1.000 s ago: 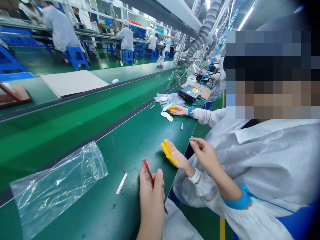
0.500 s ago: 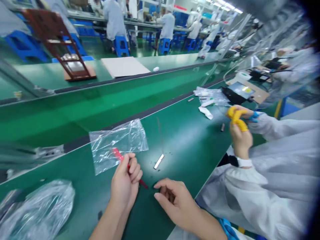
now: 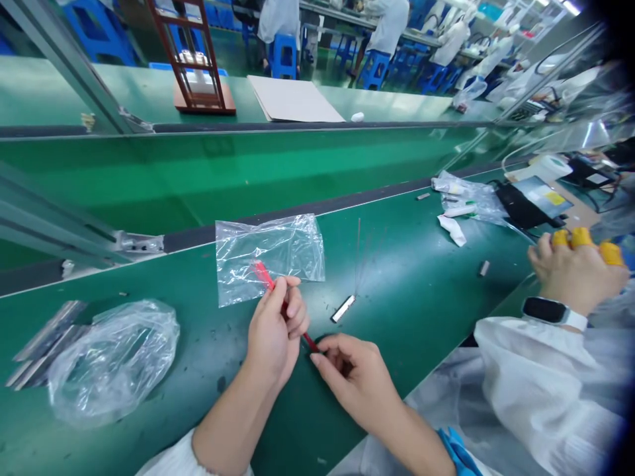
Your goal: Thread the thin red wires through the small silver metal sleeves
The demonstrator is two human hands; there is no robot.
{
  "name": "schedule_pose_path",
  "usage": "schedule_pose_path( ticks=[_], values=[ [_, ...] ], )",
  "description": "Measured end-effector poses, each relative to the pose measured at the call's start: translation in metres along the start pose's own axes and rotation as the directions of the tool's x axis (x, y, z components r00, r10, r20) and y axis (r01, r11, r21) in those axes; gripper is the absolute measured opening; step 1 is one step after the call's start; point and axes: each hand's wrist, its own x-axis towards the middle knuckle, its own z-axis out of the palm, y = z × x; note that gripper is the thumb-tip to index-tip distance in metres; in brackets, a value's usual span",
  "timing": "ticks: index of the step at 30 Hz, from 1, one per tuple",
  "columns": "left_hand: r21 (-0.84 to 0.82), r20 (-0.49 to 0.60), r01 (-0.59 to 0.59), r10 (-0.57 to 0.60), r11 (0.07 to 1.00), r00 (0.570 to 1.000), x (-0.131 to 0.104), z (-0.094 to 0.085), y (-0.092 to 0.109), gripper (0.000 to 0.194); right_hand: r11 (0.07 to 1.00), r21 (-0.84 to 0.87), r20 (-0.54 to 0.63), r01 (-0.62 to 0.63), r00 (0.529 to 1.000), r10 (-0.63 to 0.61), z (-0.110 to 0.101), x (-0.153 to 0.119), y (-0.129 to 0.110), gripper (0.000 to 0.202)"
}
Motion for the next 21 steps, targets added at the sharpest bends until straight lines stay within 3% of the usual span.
schedule_pose_path(
  ticks=[7,14,18,21],
  values=[
    [0.001,0.002,-0.011,0.011,1.0,1.0,-0.003,0.001,0.002,0.025,0.997,-0.027,0.025,0.068,0.997,-0.067,-0.005,-0.001,-0.004,0.019],
    [-0.03,-0.012,-0.041,0.041,0.999,0.999,-0.001,0.001,0.015,0.028,0.999,-0.011,-0.002,0.04,0.999,-0.04,-0.017,-0.015,0.004,0.022],
    [-0.094,-0.049,-0.172,0.168,0.98,0.984,0.002,-0.004,0.041,0.03,0.969,0.245,-0.136,-0.018,0.989,0.053,-0.036,-0.035,0.032,0.022],
    [-0.128,-0.085,-0.269,0.26,0.955,0.962,0.001,-0.005,0.057,0.028,0.835,0.549,-0.244,-0.022,0.952,0.186,-0.049,-0.044,0.046,0.021]
  ],
)
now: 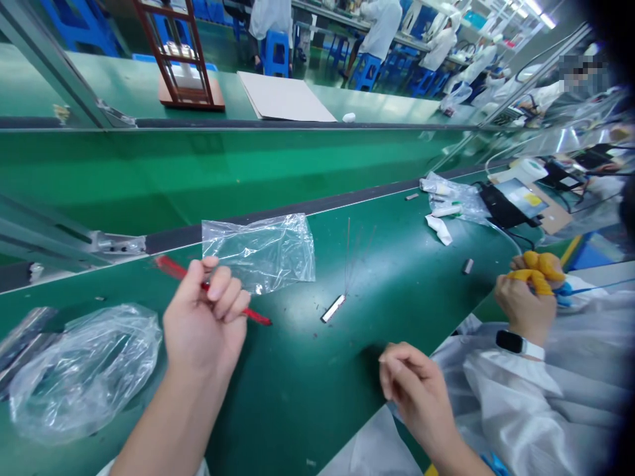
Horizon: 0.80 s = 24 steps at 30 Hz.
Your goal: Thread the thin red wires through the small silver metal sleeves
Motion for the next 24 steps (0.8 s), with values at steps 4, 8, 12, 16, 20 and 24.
schedule_pose_path(
  ticks=[4,8,12,16,20,24],
  values=[
    [0.112,0.009,0.069,-0.071,0.991,0.997,-0.011,0.005,-0.009,0.021,0.964,0.258,-0.059,-0.065,0.995,0.083,0.012,0.004,-0.008,0.023],
    [0.501,0.07,0.221,-0.294,0.837,0.953,-0.028,-0.002,-0.043,0.027,0.914,0.352,0.056,-0.204,0.979,0.197,0.052,0.016,-0.017,0.026],
    [0.708,0.131,0.117,-0.292,0.697,0.947,-0.032,-0.019,-0.063,0.044,0.866,0.369,0.178,-0.338,0.94,0.291,0.077,0.022,-0.02,0.024],
    [0.757,0.172,0.01,-0.214,0.654,0.961,-0.032,-0.02,-0.063,0.04,0.878,0.322,0.201,-0.354,0.932,0.302,0.078,0.019,-0.021,0.025],
    [0.761,0.21,-0.038,-0.191,0.648,0.959,-0.035,-0.009,-0.059,0.036,0.888,0.287,0.2,-0.358,0.929,0.31,0.075,0.019,-0.023,0.029],
    [0.752,0.217,-0.039,-0.191,0.657,0.957,-0.037,-0.003,-0.058,0.031,0.892,0.269,0.212,-0.363,0.926,0.313,0.075,0.019,-0.022,0.031]
  ],
)
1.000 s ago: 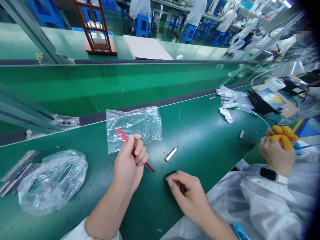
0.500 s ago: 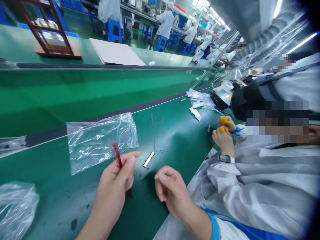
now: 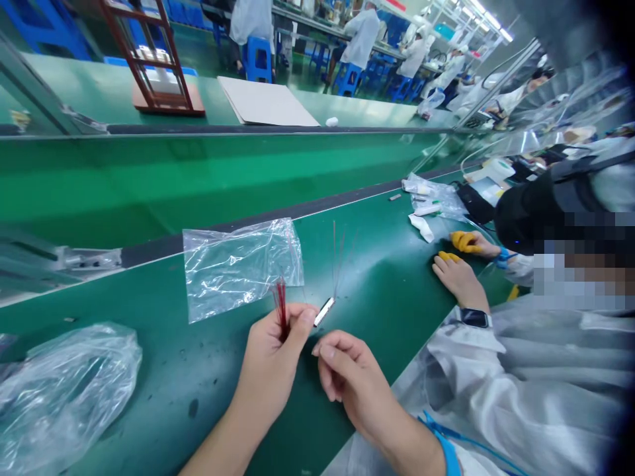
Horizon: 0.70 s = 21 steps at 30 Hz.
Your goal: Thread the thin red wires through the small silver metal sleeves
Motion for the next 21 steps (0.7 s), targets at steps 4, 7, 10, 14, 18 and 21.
schedule_pose_path(
  ticks=[4,7,10,14,18,21],
  values=[
    [0.017,0.002,-0.004,0.004,1.0,1.0,0.001,0.0,0.0,0.029,0.998,-0.061,0.021,0.007,1.0,-0.006,-0.006,0.001,0.001,0.034],
    [0.044,0.028,-0.006,0.005,0.999,1.0,0.001,-0.001,0.0,0.028,0.966,-0.236,-0.056,0.109,0.991,-0.125,-0.014,0.0,-0.008,0.033],
    [0.081,0.063,-0.019,0.014,0.997,0.998,0.0,-0.002,0.0,0.027,0.807,-0.542,-0.027,0.233,0.955,-0.294,-0.017,-0.003,-0.024,0.024],
    [0.127,0.122,-0.047,0.032,0.991,0.992,-0.002,-0.002,-0.002,0.026,0.603,-0.753,0.093,0.262,0.95,-0.297,-0.012,-0.005,-0.039,0.016],
    [0.167,0.189,-0.04,0.008,0.985,0.982,-0.003,-0.001,-0.002,0.027,0.586,-0.765,0.137,0.267,0.957,-0.256,-0.009,-0.004,-0.039,0.017],
    [0.142,0.141,-0.028,0.008,0.99,0.99,-0.004,0.0,-0.003,0.026,0.73,-0.627,0.073,0.271,0.954,-0.291,-0.012,-0.002,-0.031,0.017]
  ],
)
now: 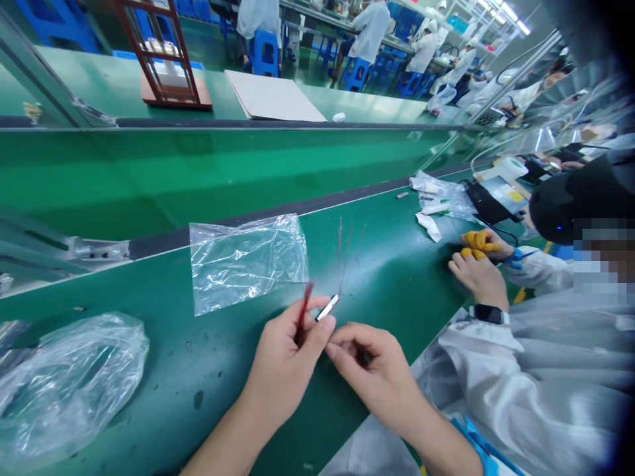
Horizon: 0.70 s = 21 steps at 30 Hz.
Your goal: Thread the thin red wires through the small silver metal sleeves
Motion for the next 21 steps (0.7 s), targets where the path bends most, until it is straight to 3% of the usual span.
schedule_pose_path(
  ticks=[3,6,15,21],
  values=[
    [-0.027,0.014,0.026,-0.025,0.999,1.0,-0.002,0.003,-0.003,0.03,0.947,0.32,-0.154,-0.03,0.985,0.083,0.004,-0.002,0.012,0.019],
    [-0.021,0.111,0.036,-0.033,0.999,0.993,-0.003,0.006,-0.005,0.029,0.866,0.498,-0.178,-0.039,0.973,0.146,0.009,-0.004,0.018,0.022],
    [-0.022,0.204,0.058,-0.053,0.998,0.978,-0.002,0.007,0.0,0.025,0.816,0.577,-0.159,-0.044,0.974,0.165,0.015,-0.003,0.019,0.025],
    [-0.023,0.204,0.08,-0.073,0.997,0.976,-0.001,0.007,0.002,0.024,0.809,0.585,-0.128,-0.05,0.98,0.153,0.015,-0.003,0.022,0.024]
  ],
)
